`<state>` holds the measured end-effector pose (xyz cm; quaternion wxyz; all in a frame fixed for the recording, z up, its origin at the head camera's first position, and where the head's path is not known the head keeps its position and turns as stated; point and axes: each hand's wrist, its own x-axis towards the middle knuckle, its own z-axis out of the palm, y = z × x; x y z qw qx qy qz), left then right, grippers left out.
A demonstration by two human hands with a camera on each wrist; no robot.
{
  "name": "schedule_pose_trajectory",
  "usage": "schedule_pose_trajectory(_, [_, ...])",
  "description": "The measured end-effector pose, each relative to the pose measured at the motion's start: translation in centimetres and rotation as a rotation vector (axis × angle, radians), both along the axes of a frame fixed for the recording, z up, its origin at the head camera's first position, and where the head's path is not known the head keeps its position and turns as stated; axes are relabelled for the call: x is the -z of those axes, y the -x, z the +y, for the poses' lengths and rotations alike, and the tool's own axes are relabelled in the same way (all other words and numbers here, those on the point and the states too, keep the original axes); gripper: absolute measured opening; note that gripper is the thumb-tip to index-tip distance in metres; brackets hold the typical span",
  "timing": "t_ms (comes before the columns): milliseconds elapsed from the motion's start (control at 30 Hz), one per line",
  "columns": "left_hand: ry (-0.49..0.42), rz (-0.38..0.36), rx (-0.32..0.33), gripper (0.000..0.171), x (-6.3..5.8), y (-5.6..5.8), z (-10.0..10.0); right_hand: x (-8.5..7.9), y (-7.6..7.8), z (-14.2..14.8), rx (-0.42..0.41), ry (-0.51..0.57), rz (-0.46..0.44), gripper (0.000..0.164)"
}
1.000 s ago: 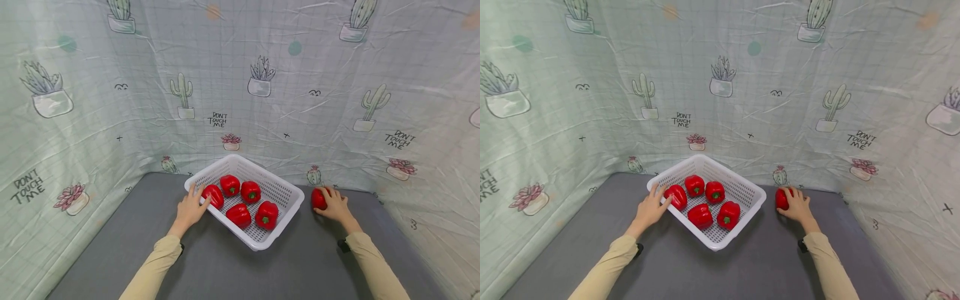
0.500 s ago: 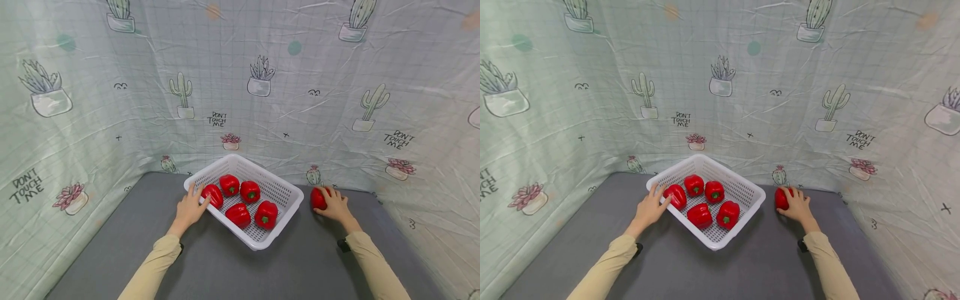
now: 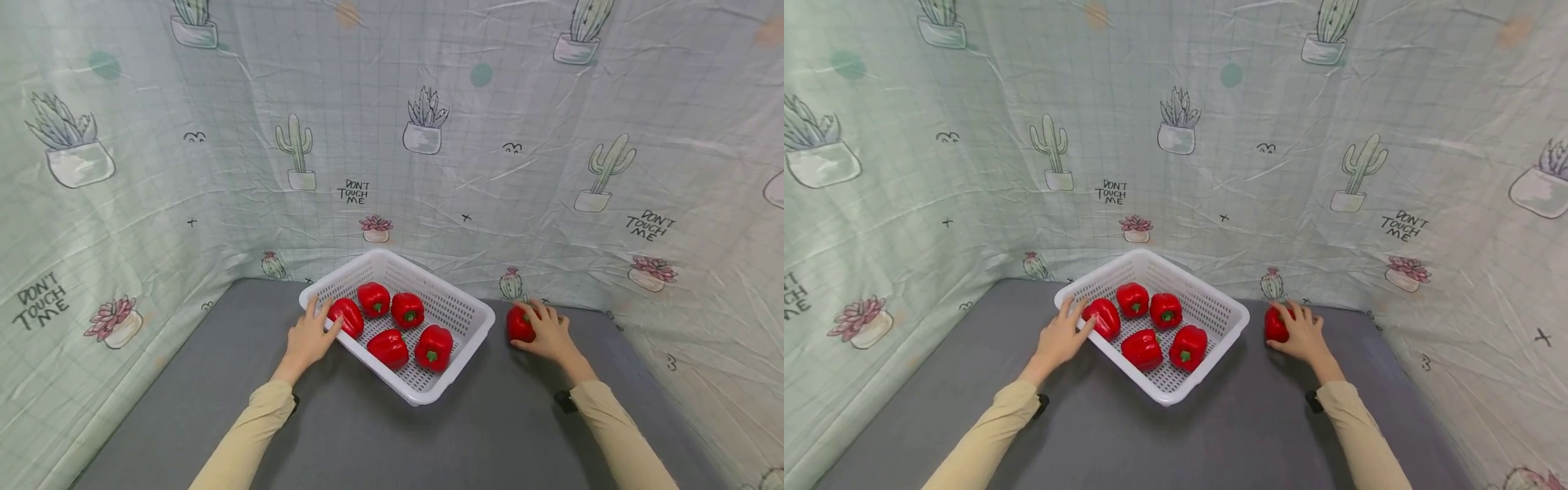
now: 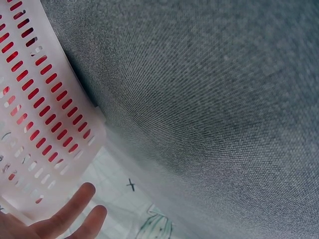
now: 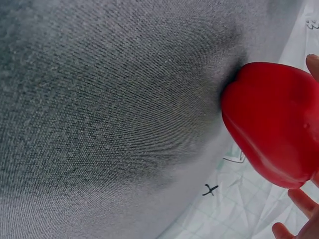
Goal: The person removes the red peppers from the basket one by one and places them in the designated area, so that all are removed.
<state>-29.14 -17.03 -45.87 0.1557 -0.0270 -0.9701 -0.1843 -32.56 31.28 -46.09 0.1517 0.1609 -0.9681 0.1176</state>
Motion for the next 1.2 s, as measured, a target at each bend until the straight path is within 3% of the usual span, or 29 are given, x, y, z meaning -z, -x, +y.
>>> schedule_pose_trajectory(333, [-0.001, -0.004, 0.004, 0.059, 0.0, 0.2, 0.1, -0.3, -1.3, -0.3, -0.01, 0.006, 0.068, 0.076])
schedule_pose_trajectory(633, [-0.003, -0.001, 0.002, 0.059, -0.2, 0.2, 0.0, -0.7, -2.9, -1.5, -0.06, 0.048, 0.226, 0.071])
schedule_pose_trajectory(1200, [-0.005, -0.025, 0.001, 0.06, -0.1, 0.0, 0.0, -1.6, -5.2, -6.4, -0.165, 0.079, 0.283, 0.064])
